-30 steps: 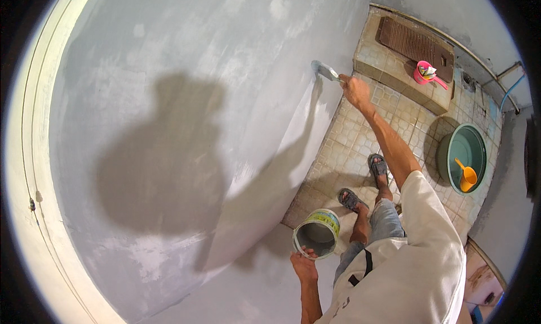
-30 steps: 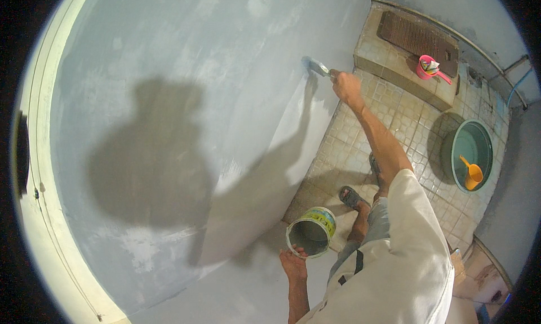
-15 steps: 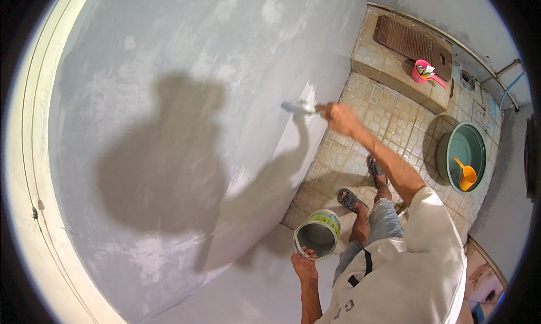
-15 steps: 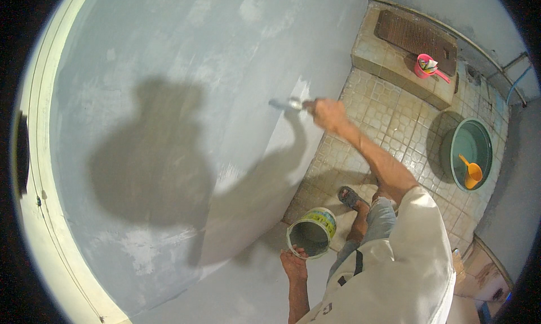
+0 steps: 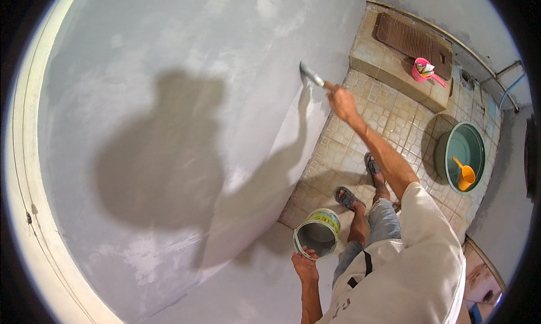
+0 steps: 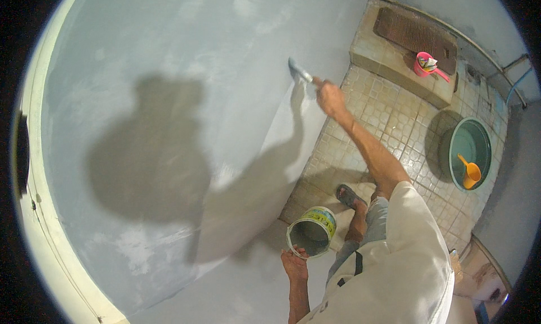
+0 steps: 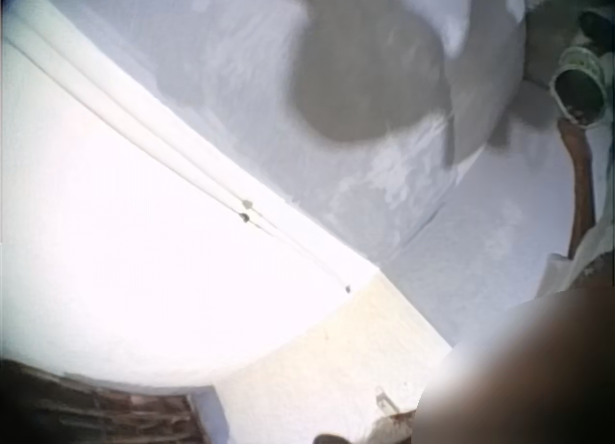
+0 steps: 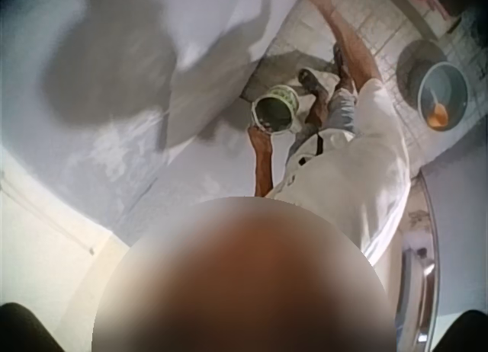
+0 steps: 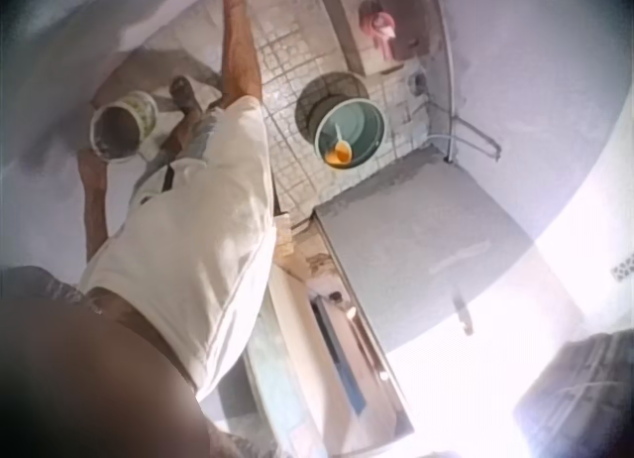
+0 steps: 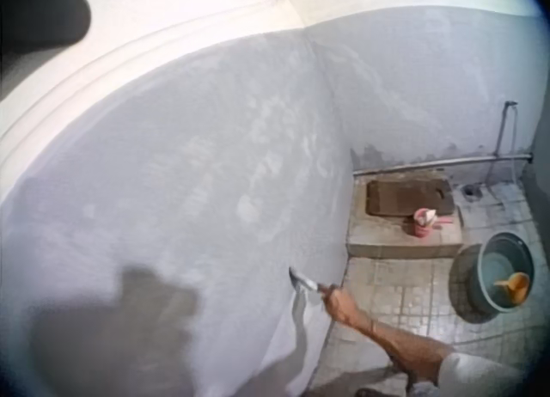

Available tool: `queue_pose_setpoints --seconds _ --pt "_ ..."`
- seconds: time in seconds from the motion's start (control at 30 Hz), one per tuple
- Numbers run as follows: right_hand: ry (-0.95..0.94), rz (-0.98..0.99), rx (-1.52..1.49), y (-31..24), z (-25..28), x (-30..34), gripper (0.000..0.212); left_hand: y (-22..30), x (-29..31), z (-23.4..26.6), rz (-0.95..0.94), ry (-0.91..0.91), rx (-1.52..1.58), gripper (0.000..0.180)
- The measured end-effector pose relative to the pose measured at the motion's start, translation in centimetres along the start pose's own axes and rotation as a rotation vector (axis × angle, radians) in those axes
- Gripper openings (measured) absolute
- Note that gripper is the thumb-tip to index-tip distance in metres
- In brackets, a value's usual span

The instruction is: The person paints a wall white using a paintbrush and a bucket of paint. They repeatedly dip the brush into the bucket and apply paint to the wall in broad strokes, covering a large area.

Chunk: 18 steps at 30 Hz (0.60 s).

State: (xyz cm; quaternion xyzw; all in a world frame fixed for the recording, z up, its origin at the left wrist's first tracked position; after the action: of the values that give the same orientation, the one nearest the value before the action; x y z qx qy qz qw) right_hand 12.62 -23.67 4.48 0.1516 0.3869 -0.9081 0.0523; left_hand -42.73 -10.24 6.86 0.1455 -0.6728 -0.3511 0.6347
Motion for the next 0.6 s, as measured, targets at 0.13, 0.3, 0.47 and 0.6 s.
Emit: queue_pose_setpoints --seconds 0.13,0.3,0.47,0.6 --pt "-0.197 -0.008 -0.111 -3.6 -2.2 6.6 0.041 -0.1 0.5 0.0 0.017 0.048 -0.001 0.051" --pt "-0.411 0.046 -0.148 -3.3 -1.0 8.2 0.042 -0.7 0.0 0.8 0.057 0.115 0.035 0.049" --pt "-0.32 0.137 -0.123 2.5 -3.3 1.8 0.039 -0.5 0.0 0.6 0.032 0.063 0.018 0.05" --pt "-0.235 0.09 -0.038 5.9 -4.1 -3.7 0.038 -0.4 0.3 0.6 0.035 0.055 -0.004 0.048"
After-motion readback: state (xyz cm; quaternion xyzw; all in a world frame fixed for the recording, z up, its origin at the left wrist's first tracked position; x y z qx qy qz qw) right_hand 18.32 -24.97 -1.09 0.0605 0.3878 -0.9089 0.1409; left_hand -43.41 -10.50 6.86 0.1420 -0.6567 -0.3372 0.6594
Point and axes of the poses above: each hand's wrist, its own x-axis away from the middle knuckle, its own z-axis out of the back of the hand, y = z × x, the point moved 4 cm from there along -x, towards the middle knuckle, and after that the axes turned 14 degrees about y, right-handed, at the moved point
